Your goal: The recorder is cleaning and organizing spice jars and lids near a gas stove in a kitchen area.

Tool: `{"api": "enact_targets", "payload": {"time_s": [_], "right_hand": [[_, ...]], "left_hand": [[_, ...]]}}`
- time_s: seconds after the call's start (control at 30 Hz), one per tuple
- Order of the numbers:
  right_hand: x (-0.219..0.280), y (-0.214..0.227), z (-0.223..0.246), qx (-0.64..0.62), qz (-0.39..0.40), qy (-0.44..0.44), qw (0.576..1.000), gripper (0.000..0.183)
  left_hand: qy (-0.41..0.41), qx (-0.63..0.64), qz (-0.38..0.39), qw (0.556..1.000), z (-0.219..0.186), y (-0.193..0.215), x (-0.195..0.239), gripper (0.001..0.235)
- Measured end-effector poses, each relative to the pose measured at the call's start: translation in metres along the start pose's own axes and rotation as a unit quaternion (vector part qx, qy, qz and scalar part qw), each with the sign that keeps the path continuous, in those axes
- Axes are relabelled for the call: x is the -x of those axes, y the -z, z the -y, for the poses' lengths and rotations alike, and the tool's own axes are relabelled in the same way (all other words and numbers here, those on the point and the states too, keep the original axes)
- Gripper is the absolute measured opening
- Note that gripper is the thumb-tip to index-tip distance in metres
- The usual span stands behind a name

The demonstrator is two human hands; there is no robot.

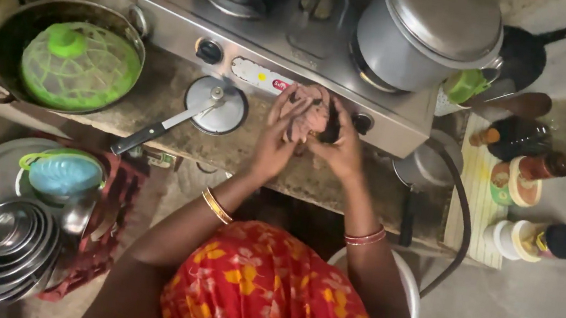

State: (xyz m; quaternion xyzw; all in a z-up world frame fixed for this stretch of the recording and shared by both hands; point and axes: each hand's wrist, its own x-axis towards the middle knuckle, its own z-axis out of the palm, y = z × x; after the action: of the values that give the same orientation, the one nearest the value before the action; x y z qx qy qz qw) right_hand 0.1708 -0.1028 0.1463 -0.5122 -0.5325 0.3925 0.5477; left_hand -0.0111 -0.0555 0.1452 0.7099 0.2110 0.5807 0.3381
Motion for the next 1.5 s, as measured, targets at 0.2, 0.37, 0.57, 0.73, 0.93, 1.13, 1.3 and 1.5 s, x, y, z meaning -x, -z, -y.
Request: {"api": "enact_targets", "payload": {"time_s": [0.2,0.37,0.57,0.73,0.93,1.13,1.3,1.5], "right_hand": [[0.016,-0.001,0.021,-0.041,0.068,-0.044,0.996,0.102],[0.004,-0.001,0.046,-0.037,0.046,-0.006,0.998,0.100],[-0.087,0.043,0.005,0.298,-0.090,0.115,0.943,0.086],[-0.139,0.033,0.003,0.415,-0.083,0.119,0.898,0.096],[-0.157,0.008,0.014,0.426,-0.048,0.031,0.903,0.108],[-0.130,0.003,0.004,0.482,-0.097,0.032,0.870,0.112],[-0.031,-0.032,-0.007,0.400,0.157,0.167,0.888,0.063],[0.019,0.043,-0.175,-0.171,0.025,-0.079,0.982,0.041]], "left_hand": [[0.233,0.304,-0.004,0.924,0.046,-0.017,0.002,0.040],[0.412,0.568,-0.089,0.707,0.032,-0.016,-0.007,0.034],[0.487,0.441,-0.139,0.741,0.060,-0.019,0.032,0.033],[0.503,0.435,-0.141,0.734,0.031,-0.008,0.037,0.043],[0.492,0.415,-0.127,0.755,0.048,0.014,0.046,0.051],[0.442,0.532,-0.169,0.702,0.050,0.032,0.033,0.047],[0.403,0.592,-0.136,0.684,0.061,0.050,0.010,0.058],[0.438,0.469,-0.177,0.747,0.053,0.060,-0.017,0.049]]}}
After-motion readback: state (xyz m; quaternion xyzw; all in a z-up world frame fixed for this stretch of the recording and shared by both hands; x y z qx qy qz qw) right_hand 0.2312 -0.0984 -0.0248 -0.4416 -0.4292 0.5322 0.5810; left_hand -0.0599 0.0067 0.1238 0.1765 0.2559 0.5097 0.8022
